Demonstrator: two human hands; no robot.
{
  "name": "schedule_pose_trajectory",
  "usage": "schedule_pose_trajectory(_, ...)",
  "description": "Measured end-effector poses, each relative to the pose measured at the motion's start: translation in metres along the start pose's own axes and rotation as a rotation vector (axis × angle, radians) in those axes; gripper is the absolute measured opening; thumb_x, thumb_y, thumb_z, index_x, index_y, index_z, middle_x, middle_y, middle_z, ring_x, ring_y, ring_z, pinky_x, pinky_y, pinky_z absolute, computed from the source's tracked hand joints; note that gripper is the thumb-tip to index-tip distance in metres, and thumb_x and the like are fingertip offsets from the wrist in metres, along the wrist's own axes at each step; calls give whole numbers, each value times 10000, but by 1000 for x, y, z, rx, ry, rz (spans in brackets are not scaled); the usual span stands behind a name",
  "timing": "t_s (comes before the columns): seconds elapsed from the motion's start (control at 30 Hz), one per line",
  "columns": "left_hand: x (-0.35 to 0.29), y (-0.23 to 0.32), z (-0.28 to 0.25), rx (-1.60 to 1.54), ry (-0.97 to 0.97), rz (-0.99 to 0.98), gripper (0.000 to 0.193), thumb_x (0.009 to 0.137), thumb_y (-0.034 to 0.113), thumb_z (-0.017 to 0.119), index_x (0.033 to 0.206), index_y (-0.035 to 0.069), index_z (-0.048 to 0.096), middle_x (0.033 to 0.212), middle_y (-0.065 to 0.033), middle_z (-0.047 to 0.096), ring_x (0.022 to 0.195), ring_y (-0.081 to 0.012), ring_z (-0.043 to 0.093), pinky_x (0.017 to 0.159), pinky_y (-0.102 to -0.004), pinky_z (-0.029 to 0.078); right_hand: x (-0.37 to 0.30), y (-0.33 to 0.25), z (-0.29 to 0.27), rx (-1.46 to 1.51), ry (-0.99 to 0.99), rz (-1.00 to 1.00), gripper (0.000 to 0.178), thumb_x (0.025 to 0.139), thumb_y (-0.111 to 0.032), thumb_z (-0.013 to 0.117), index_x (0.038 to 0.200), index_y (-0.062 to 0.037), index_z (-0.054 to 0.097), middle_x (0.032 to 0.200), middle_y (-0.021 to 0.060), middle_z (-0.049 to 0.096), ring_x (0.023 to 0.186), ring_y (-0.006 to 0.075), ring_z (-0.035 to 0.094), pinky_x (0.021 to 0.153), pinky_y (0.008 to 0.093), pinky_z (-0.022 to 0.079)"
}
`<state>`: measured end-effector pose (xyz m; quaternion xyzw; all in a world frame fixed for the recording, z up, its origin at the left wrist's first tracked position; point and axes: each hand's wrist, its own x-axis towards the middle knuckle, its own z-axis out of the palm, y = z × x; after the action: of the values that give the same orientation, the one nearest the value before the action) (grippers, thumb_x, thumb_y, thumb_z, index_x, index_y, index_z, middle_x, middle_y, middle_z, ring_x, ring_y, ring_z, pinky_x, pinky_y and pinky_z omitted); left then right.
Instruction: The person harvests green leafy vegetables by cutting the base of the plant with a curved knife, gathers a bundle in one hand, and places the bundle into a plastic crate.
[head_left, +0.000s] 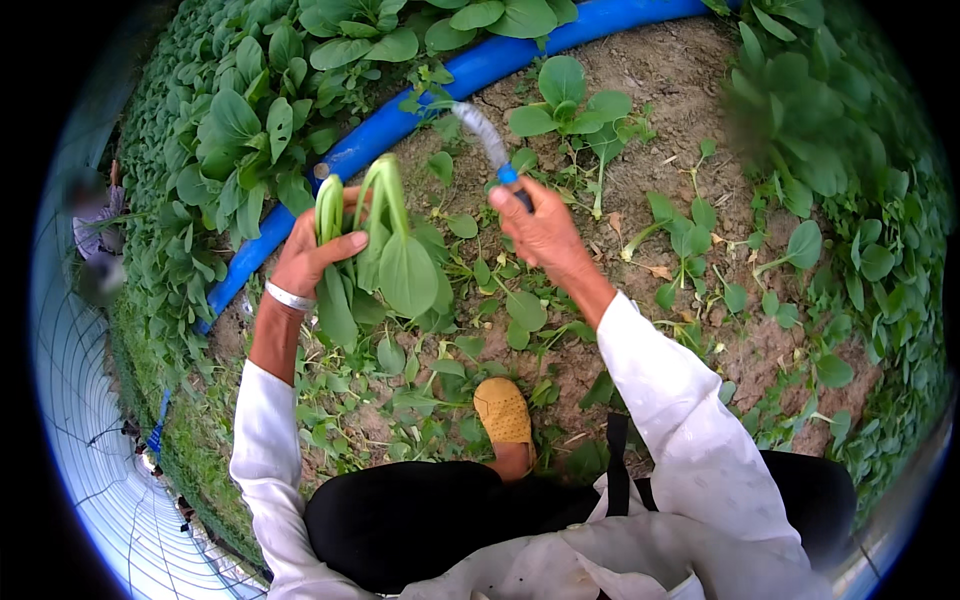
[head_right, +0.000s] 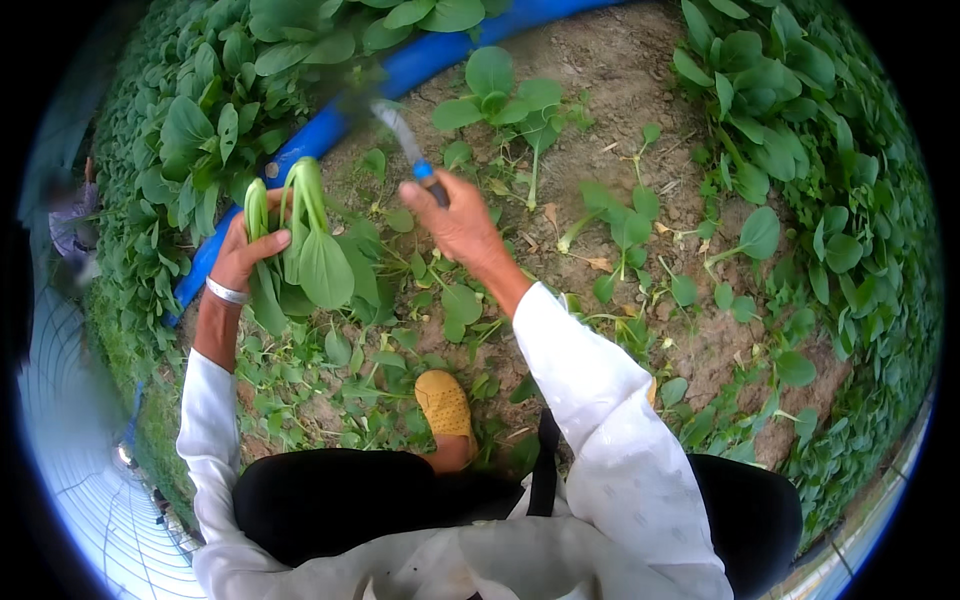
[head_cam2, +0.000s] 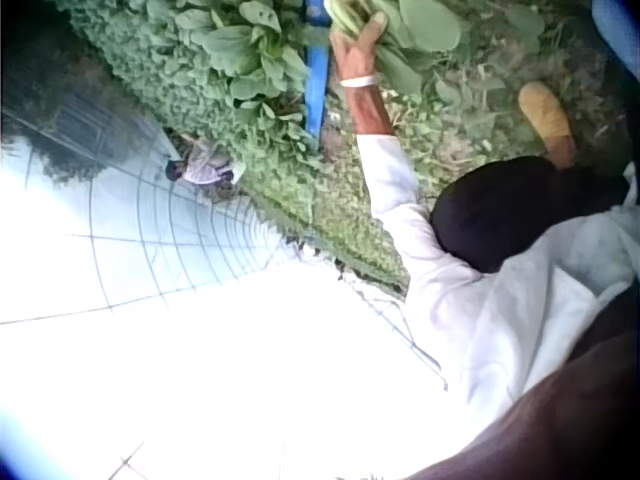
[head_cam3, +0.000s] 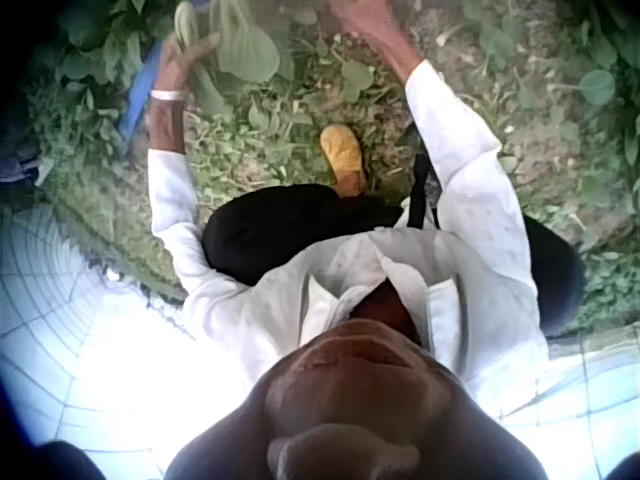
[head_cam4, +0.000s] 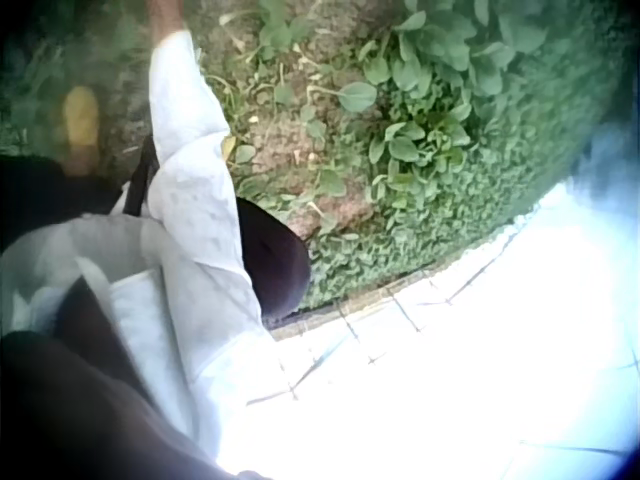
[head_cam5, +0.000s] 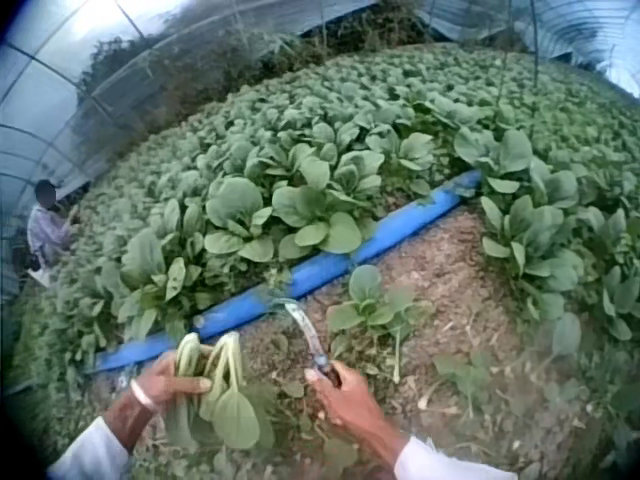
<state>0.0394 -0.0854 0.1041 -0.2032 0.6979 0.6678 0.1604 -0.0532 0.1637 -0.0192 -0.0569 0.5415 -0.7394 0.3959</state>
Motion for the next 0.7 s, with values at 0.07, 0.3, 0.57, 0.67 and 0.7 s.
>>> schedule_pose_trajectory(0.07, 10, 22, 26, 20, -70, 80, 602, 770, 174, 718, 1291, -38, 503, 1164, -96, 617, 1040, -171, 600, 948, -300, 450, -4, -39, -6, 113, -38, -78, 522, 841, -506, 688, 1052, -43, 570, 584, -65, 426, 377, 11, 340, 333, 170, 286)
schedule_pose_trajectory(0.3, 41, 37, 100, 163, -268, 2, 482, 802, 165, 695, 1225, -17, 552, 1078, -39, 608, 977, -118, 562, 892, -282, 438, -37, -79, -37, 195, -17, -111, 404, 822, -322, 748, 1043, -27, 585, 626, -48, 496, 400, 11, 361, 364, 191, 265)
schedule_pose_trajectory(0.57, 56, 35, 159, 295, -256, 45, 495, 805, 261, 781, 1180, 19, 568, 1021, -22, 612, 970, -101, 559, 850, -277, 463, -63, -69, -49, 266, 145, -147, 357, 840, -337, 735, 964, -40, 580, 628, -38, 497, 416, 28, 373, 369, 204, 268)
schedule_pose_trajectory(0.67, 70, 35, 175, 363, -246, -53, 350, 753, 203, 816, 1005, 19, 657, 903, -7, 653, 805, -92, 589, 723, -265, 487, -62, -62, -58, 348, 183, -125, 354, 854, -334, 721, 966, -31, 575, 630, -28, 502, 408, 37, 372, 365, 210, 268)
schedule_pose_trajectory(0.7, 75, 35, 175, 380, -217, -63, 331, 741, 198, 819, 972, 17, 667, 883, -19, 663, 783, -107, 600, 717, -272, 490, -60, -57, -60, 333, 227, -100, 381, 879, -371, 686, 967, -20, 567, 628, -5, 510, 397, 45, 374, 364, 221, 278)
